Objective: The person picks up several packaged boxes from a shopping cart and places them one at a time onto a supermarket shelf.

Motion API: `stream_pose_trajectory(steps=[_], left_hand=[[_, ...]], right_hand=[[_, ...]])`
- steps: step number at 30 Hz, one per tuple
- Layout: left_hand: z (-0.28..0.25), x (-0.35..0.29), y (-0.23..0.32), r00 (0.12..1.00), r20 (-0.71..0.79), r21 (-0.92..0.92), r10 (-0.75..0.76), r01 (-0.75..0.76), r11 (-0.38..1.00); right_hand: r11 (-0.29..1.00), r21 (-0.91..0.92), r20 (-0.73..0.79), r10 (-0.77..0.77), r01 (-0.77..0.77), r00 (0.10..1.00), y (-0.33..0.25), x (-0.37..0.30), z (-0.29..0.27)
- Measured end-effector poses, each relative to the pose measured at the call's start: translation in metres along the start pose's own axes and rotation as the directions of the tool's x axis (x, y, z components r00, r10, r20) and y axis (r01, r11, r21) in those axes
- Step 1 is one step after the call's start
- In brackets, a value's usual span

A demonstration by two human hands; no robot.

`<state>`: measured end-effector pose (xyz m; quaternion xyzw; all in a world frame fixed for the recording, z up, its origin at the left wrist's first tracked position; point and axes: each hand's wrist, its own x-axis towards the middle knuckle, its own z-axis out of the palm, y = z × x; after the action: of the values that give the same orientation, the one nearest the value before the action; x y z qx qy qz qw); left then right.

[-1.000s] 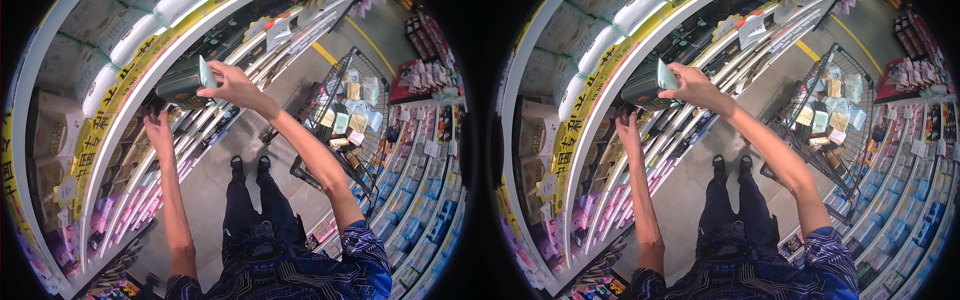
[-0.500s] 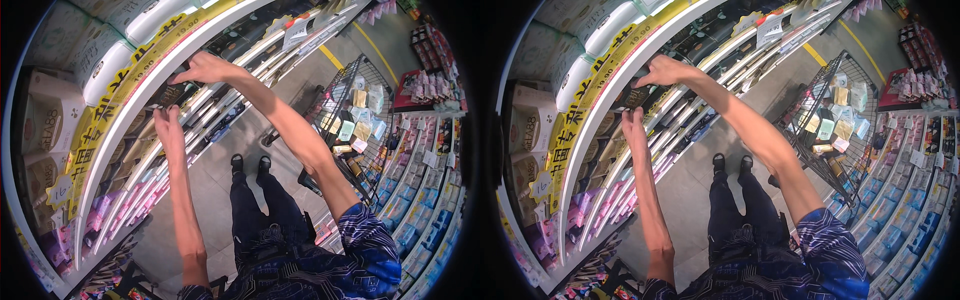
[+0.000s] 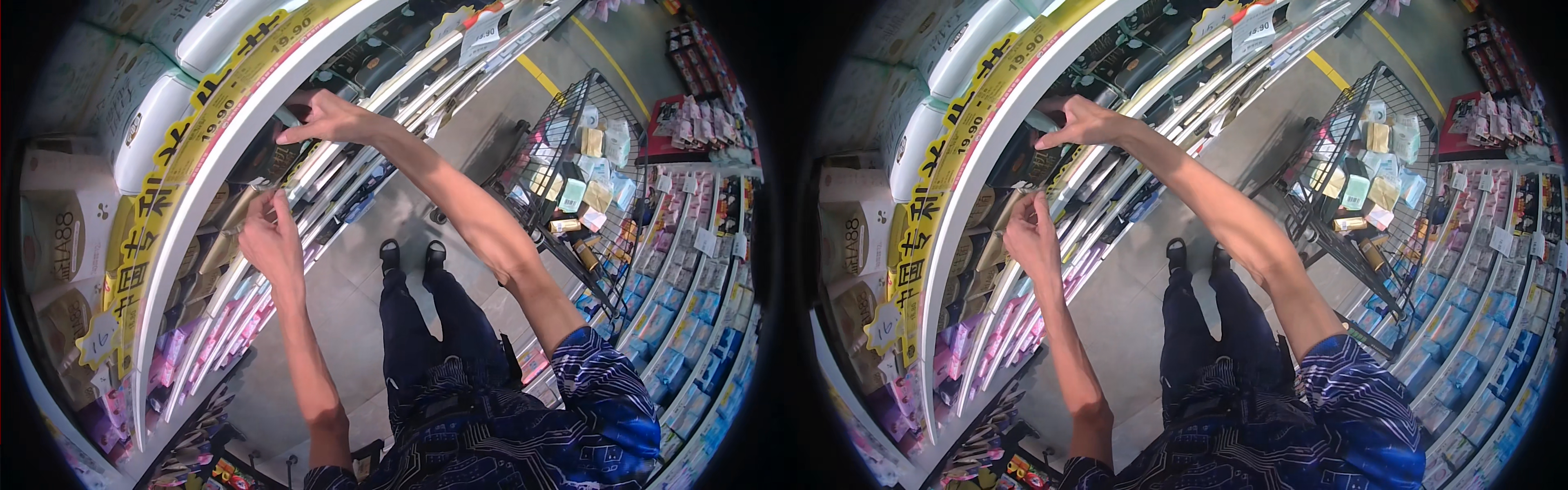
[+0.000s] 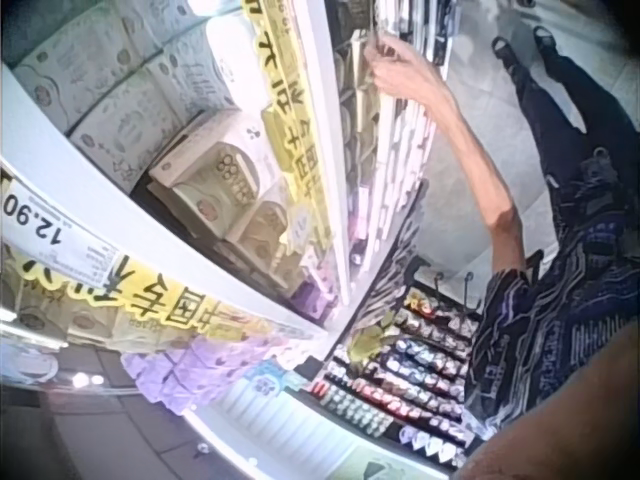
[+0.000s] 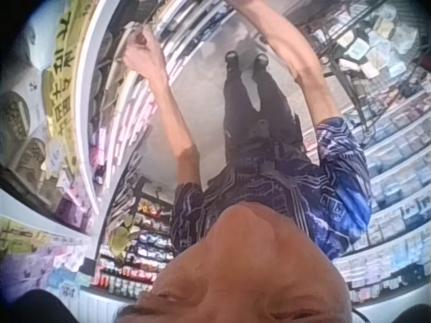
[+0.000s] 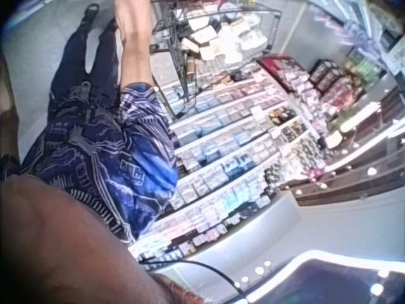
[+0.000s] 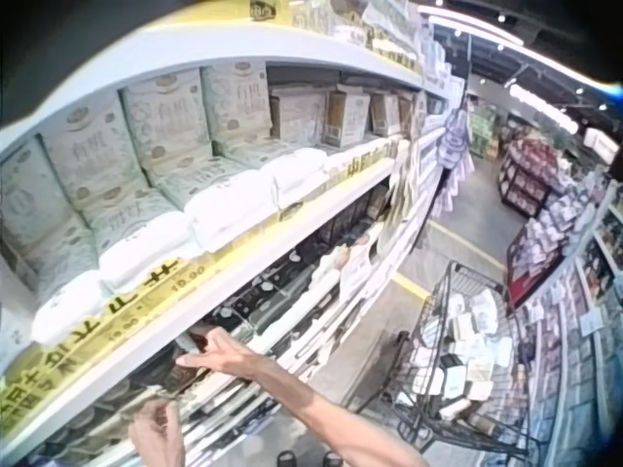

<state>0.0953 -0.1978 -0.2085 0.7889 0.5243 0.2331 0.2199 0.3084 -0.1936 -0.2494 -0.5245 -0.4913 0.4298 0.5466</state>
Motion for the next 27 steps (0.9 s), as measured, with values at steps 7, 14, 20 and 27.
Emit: stream_pose_trajectory(steps=[7, 14, 20, 27], left_hand=[[0.013, 0.001, -0.005, 0.996, 0.065, -0.139, 0.064, -0.055, 0.989], [0.022, 0.004, -0.013, 0.992, 0.108, -0.229, 0.064, -0.038, 0.973], [0.015, 0.0, -0.005, 0.985, 0.158, -0.195, 0.07, -0.039, 0.98], [0.005, -0.002, 0.002, 0.985, 0.142, -0.271, 0.095, -0.054, 0.961]], right_hand=[[0.597, -0.75, -0.288, -0.681, 0.283, 0.673, 0.014, -0.017, 0.02], [0.909, -0.361, -0.344, -0.337, 0.208, 0.876, 0.009, -0.028, 0.037], [0.939, -0.289, -0.284, -0.269, 0.186, 0.92, -0.002, -0.042, 0.035], [0.949, -0.278, -0.362, -0.249, 0.151, 0.898, 0.001, -0.05, 0.037]])
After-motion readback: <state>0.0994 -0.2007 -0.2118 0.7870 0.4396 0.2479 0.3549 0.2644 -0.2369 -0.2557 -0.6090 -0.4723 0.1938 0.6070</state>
